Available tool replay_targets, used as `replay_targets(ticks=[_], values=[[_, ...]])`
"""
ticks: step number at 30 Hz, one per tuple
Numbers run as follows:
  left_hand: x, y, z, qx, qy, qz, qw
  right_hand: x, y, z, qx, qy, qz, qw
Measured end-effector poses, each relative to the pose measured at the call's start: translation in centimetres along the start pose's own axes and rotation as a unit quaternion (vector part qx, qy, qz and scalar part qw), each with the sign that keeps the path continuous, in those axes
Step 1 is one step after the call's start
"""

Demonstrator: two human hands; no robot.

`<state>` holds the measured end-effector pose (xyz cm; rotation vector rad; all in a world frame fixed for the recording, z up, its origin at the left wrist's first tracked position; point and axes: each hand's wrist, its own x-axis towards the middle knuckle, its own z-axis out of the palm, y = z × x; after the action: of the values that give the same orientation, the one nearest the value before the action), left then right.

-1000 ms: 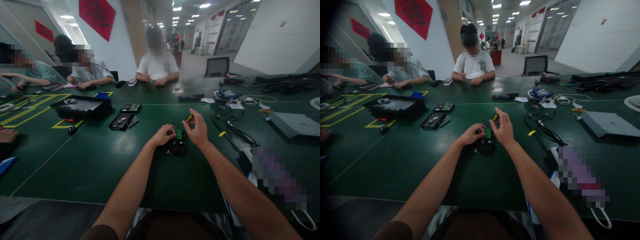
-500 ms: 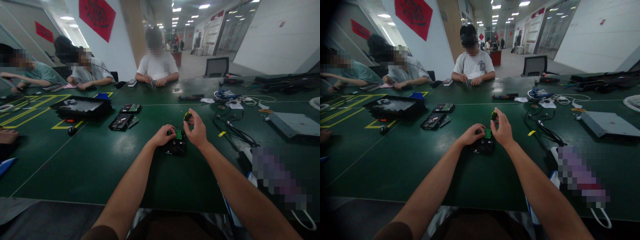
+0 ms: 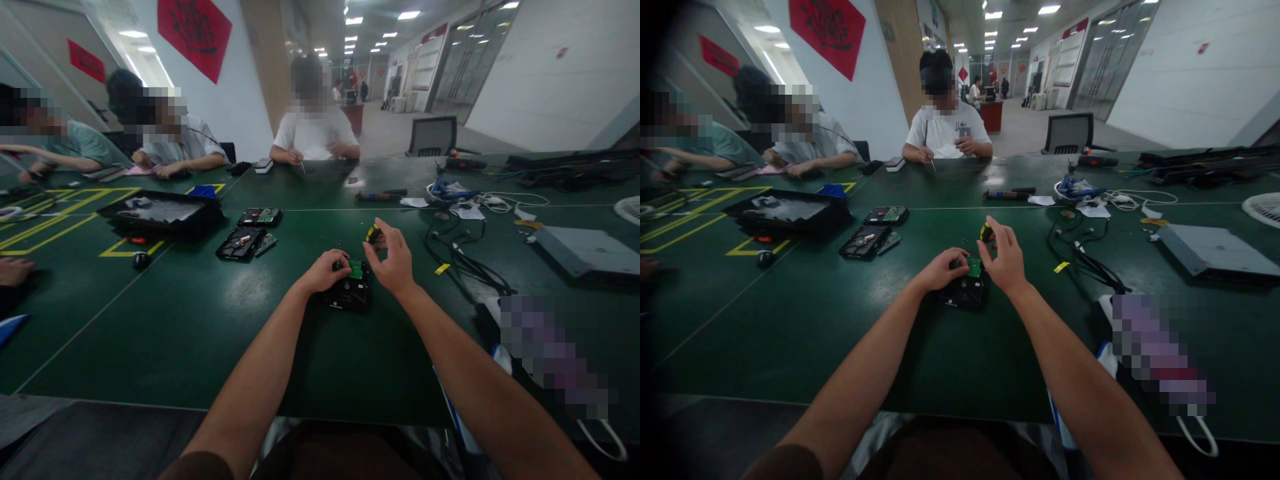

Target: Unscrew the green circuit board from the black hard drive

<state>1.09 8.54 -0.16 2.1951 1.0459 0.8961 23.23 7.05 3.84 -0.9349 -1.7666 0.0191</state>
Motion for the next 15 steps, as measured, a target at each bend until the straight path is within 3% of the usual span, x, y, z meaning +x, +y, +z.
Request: replay_targets(ticks=[15], values=[[-0.1,0.57,-0.16,0.003,0.001,-0.003,1.0,-0.06,0.12,0.09,-0.005,0.012,0.005,1.0]])
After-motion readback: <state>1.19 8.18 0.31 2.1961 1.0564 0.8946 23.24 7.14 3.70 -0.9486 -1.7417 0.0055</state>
